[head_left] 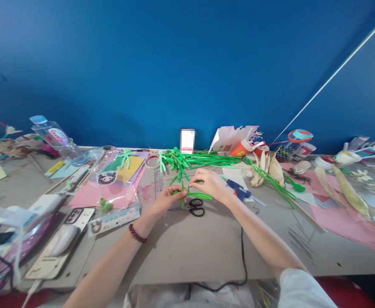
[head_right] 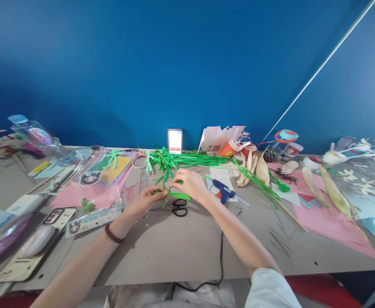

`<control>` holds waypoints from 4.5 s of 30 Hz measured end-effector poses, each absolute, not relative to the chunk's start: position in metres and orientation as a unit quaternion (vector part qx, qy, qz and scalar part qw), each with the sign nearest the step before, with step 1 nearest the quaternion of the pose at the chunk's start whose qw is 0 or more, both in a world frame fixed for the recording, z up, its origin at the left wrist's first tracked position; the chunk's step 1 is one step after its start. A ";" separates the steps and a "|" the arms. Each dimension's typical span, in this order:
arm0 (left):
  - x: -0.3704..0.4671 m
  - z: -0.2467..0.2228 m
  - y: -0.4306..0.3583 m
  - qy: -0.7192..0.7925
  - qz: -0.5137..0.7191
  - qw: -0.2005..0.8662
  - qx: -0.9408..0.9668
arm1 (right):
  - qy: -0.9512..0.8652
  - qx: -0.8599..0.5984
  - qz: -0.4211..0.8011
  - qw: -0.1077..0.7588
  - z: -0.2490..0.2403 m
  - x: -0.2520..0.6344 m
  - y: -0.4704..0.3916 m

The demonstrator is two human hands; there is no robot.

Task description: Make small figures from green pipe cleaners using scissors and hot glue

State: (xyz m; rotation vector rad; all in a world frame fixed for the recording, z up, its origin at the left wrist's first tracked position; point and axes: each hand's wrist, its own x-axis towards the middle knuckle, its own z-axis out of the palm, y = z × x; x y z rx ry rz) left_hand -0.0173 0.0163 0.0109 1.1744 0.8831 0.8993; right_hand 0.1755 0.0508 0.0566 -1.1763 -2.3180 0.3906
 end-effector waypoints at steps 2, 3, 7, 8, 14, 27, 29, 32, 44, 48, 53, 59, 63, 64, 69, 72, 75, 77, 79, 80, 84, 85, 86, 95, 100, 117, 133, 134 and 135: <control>-0.016 0.010 0.017 0.383 0.408 0.659 0.502 | -0.851 -0.442 0.129 0.254 0.054 0.176 0.051; -0.015 0.010 0.018 0.376 0.418 0.669 0.486 | -0.851 -0.443 0.128 0.252 0.053 0.176 0.052; -0.013 0.009 0.020 0.347 0.457 0.709 0.411 | -0.850 -0.437 0.158 0.249 0.052 0.179 0.057; -0.013 0.009 0.020 0.343 0.464 0.713 0.399 | -0.852 -0.427 0.174 0.247 0.052 0.180 0.059; -0.016 0.012 0.020 0.360 0.474 0.687 0.417 | -0.808 -0.389 0.372 0.237 0.052 0.191 0.067; -0.017 0.014 0.019 0.317 0.535 0.708 0.335 | -0.854 -0.345 0.179 0.346 0.090 0.193 0.042; -0.018 0.013 0.021 0.309 0.545 0.715 0.309 | -0.837 -0.362 0.179 0.370 0.087 0.190 0.039; -0.020 0.013 0.022 0.303 0.559 0.721 0.275 | -0.803 -0.379 0.230 0.399 0.081 0.186 0.040; -0.009 0.064 0.017 0.309 0.532 0.726 0.308 | -0.760 -0.371 0.382 0.374 0.081 0.168 0.054; -0.007 0.076 0.031 0.344 0.547 0.647 0.404 | -0.741 -0.376 0.385 0.401 0.093 0.171 0.056; 0.001 0.092 0.046 0.413 0.546 0.489 0.541 | -0.755 -0.420 0.253 0.436 0.108 0.172 0.051; 0.003 0.096 0.054 0.396 0.513 0.232 0.725 | -0.771 -0.439 0.160 0.432 0.103 0.175 0.056; 0.001 0.089 0.058 0.393 0.490 0.161 0.761 | -0.781 -0.443 0.108 0.427 0.094 0.175 0.063; 0.001 0.088 0.059 0.395 0.488 0.167 0.760 | -0.787 -0.444 0.087 0.419 0.093 0.175 0.064; -0.001 0.089 0.060 0.416 0.511 0.253 0.708 | -0.819 -0.429 -0.034 0.379 0.091 0.171 0.066; -0.001 0.092 0.061 0.432 0.528 0.359 0.637 | -0.828 -0.414 -0.053 0.374 0.092 0.171 0.067; -0.001 0.092 0.063 0.424 0.537 0.481 0.548 | -0.833 -0.406 -0.040 0.374 0.091 0.170 0.067; -0.002 0.090 0.066 0.404 0.538 0.542 0.504 | -0.837 -0.400 -0.038 0.371 0.089 0.170 0.067; -0.003 0.088 0.068 0.385 0.534 0.589 0.469 | -0.841 -0.397 -0.049 0.364 0.087 0.170 0.067; -0.003 0.087 0.068 0.378 0.529 0.611 0.452 | -0.843 -0.395 -0.057 0.361 0.087 0.170 0.067; -0.003 0.083 0.068 0.349 0.505 0.695 0.374 | -0.846 -0.392 -0.087 0.351 0.089 0.169 0.065; -0.003 0.083 0.068 0.342 0.500 0.712 0.354 | -0.846 -0.393 -0.090 0.349 0.089 0.169 0.064; -0.002 0.082 0.068 0.338 0.496 0.726 0.335 | -0.845 -0.396 -0.091 0.348 0.089 0.168 0.064; 0.003 0.084 0.064 0.345 0.527 0.700 0.337 | -0.842 -0.404 -0.063 0.353 0.084 0.168 0.067; 0.003 0.082 0.066 0.330 0.529 0.715 0.317 | -0.824 -0.394 0.063 0.403 0.086 0.169 0.069; 0.005 0.091 0.058 0.331 0.524 0.727 0.294 | -0.680 -0.421 0.405 0.443 0.094 0.181 0.074; 0.006 0.080 0.060 0.369 0.499 0.716 0.320 | -0.724 -0.434 0.307 0.439 0.093 0.185 0.077; 0.006 0.081 0.060 0.368 0.496 0.718 0.320 | -0.726 -0.436 0.296 0.441 0.093 0.185 0.076; 0.006 0.081 0.059 0.366 0.493 0.722 0.319 | -0.729 -0.436 0.287 0.443 0.093 0.185 0.076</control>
